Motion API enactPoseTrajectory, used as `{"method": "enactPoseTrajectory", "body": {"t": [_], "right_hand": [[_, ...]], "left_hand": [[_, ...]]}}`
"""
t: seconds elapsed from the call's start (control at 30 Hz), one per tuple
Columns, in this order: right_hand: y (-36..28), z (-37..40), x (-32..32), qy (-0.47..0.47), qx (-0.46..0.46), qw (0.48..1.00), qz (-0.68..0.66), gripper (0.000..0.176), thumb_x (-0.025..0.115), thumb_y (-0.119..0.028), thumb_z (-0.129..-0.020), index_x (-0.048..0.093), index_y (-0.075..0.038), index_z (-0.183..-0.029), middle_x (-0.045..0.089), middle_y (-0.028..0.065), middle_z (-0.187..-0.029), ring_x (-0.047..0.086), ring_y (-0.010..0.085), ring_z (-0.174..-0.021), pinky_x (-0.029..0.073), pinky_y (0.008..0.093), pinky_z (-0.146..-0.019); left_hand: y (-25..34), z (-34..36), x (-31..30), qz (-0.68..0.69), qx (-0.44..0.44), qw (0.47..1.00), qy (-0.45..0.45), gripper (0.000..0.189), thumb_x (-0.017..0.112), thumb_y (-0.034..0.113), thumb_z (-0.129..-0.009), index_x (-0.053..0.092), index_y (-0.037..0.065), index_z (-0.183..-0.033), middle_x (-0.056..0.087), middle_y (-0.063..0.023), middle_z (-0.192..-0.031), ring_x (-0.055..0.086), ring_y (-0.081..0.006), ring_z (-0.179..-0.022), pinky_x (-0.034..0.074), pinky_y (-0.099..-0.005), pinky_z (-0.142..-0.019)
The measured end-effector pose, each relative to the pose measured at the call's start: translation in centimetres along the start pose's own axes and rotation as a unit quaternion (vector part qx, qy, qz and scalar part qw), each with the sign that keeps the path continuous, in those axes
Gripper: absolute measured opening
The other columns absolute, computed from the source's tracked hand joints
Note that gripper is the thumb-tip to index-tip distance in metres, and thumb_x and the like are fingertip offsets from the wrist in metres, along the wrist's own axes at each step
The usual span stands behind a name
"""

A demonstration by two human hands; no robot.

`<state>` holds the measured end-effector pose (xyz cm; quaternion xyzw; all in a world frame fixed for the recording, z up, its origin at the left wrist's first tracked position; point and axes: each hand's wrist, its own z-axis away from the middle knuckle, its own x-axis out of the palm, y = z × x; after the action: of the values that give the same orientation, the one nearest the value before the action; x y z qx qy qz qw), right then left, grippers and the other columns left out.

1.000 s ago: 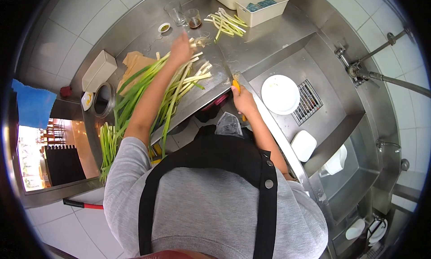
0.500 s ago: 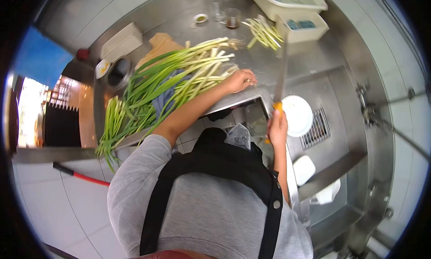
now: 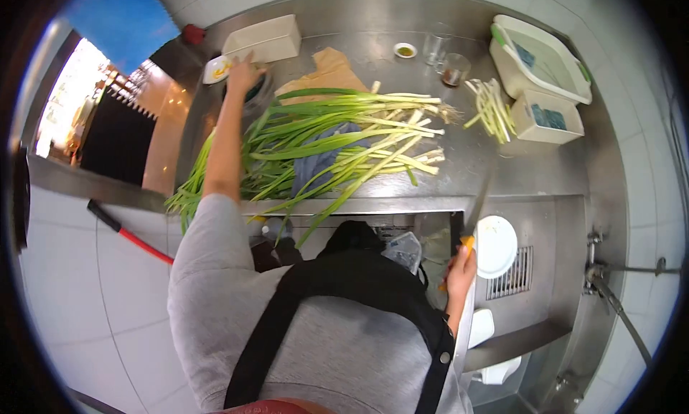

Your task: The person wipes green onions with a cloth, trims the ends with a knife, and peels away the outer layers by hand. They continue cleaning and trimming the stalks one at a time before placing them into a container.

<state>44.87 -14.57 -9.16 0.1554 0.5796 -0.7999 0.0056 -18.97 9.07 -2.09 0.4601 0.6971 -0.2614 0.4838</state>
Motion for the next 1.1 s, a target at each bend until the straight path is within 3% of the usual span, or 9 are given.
{"method": "enactPoseTrajectory", "body": {"t": [0.13, 0.3, 0.47, 0.5, 0.7, 0.8, 0.87, 1.03, 1.1], "right_hand": [[-2.1, -2.8, 1.1, 0.035, -0.046, 0.992, 0.109, 0.032, 0.049, -0.033, -0.095, 0.056, -0.002, -0.095, 0.048, 0.0028, -0.057, 0.044, 0.0094, -0.046, 0.036, 0.0257, -0.043], [-2.0, -7.3, 1.9, 0.1, -0.125, 0.964, 0.212, 0.032, 0.051, -0.035, -0.094, 0.055, -0.003, -0.095, 0.046, 0.0, -0.053, 0.039, 0.0075, -0.036, 0.031, 0.0241, -0.033], [-6.1, -7.3, 3.9, 0.123, -0.125, 0.942, 0.287, 0.036, 0.06, -0.034, -0.087, 0.061, 0.0, -0.1, 0.057, 0.0089, -0.061, 0.055, 0.016, -0.053, 0.044, 0.0305, -0.051], [-8.1, -6.5, 4.4, 0.108, -0.065, 0.948, 0.294, 0.043, 0.062, -0.039, -0.083, 0.061, -0.002, -0.103, 0.064, 0.0237, -0.078, 0.064, 0.0369, -0.076, 0.049, 0.0398, -0.068], [-7.9, -6.4, 2.2, 0.107, -0.061, 0.938, 0.324, 0.042, 0.063, -0.038, -0.083, 0.061, -0.003, -0.105, 0.064, 0.0228, -0.077, 0.065, 0.0357, -0.074, 0.049, 0.0395, -0.067], [-7.0, -6.1, 0.8, 0.116, -0.047, 0.938, 0.323, 0.041, 0.064, -0.038, -0.082, 0.061, -0.004, -0.105, 0.064, 0.0216, -0.072, 0.065, 0.0343, -0.069, 0.049, 0.0392, -0.064], [-6.5, -5.9, 0.1, 0.113, -0.039, 0.944, 0.306, 0.04, 0.065, -0.037, -0.082, 0.061, -0.003, -0.104, 0.061, 0.0189, -0.064, 0.062, 0.0313, -0.06, 0.047, 0.0377, -0.058], [-4.5, -5.4, -0.9, 0.108, -0.068, 0.966, 0.225, 0.037, 0.066, -0.032, -0.083, 0.061, -0.002, -0.103, 0.058, 0.015, -0.061, 0.054, 0.0202, -0.053, 0.043, 0.0329, -0.053], [-4.1, -5.1, -1.5, 0.097, -0.079, 0.973, 0.195, 0.032, 0.067, -0.027, -0.084, 0.061, -0.001, -0.102, 0.055, 0.0084, -0.059, 0.047, 0.0134, -0.052, 0.038, 0.0288, -0.049]], "left_hand": [[5.8, 5.0, -0.8, 0.176, 0.16, 0.971, -0.021, 0.054, 0.069, 0.032, -0.077, 0.054, 0.009, -0.124, 0.048, -0.0239, -0.127, 0.048, -0.0407, -0.112, 0.041, -0.0452, -0.096], [19.8, 14.9, -1.1, 0.29, 0.381, 0.864, -0.155, 0.05, 0.068, 0.034, -0.078, 0.058, 0.006, -0.118, 0.054, -0.0184, -0.12, 0.047, -0.0362, -0.114, 0.04, -0.0447, -0.096], [28.4, 18.5, 3.9, 0.153, 0.403, 0.892, -0.135, 0.072, 0.062, 0.049, -0.078, 0.042, 0.008, -0.134, 0.051, -0.0176, -0.123, 0.047, -0.0329, -0.115, 0.034, -0.0537, -0.096], [28.9, 18.9, 4.0, 0.155, 0.408, 0.889, -0.137, 0.072, 0.062, 0.049, -0.078, 0.042, 0.008, -0.134, 0.051, -0.0176, -0.123, 0.047, -0.0329, -0.115, 0.034, -0.0537, -0.096], [28.7, 15.7, 3.8, 0.087, 0.313, 0.892, -0.315, 0.066, 0.063, 0.046, -0.078, 0.045, 0.007, -0.128, 0.049, -0.0152, -0.121, 0.043, -0.0304, -0.117, 0.035, -0.0527, -0.089], [29.4, 14.5, 4.9, 0.025, 0.271, 0.943, -0.193, 0.054, 0.062, 0.036, -0.08, 0.049, 0.006, -0.123, 0.051, -0.0162, -0.118, 0.045, -0.0315, -0.114, 0.037, -0.0504, -0.088], [32.5, 14.3, 2.1, 0.146, 0.328, 0.924, -0.128, 0.042, 0.06, 0.025, -0.082, 0.053, 0.005, -0.119, 0.053, -0.0182, -0.112, 0.049, -0.0317, -0.109, 0.039, -0.0447, -0.089], [42.4, 14.7, 7.8, 0.272, 0.349, 0.881, -0.167, 0.032, 0.056, 0.006, -0.079, 0.06, 0.003, -0.111, 0.056, -0.0201, -0.103, 0.051, -0.0359, -0.105, 0.042, -0.041, -0.091], [43.9, 15.2, 10.5, 0.099, 0.454, 0.877, -0.122, 0.028, 0.054, 0.0, -0.076, 0.062, 0.004, -0.102, 0.057, -0.0198, -0.1, 0.056, -0.036, -0.097, 0.047, -0.0414, -0.083]]}}
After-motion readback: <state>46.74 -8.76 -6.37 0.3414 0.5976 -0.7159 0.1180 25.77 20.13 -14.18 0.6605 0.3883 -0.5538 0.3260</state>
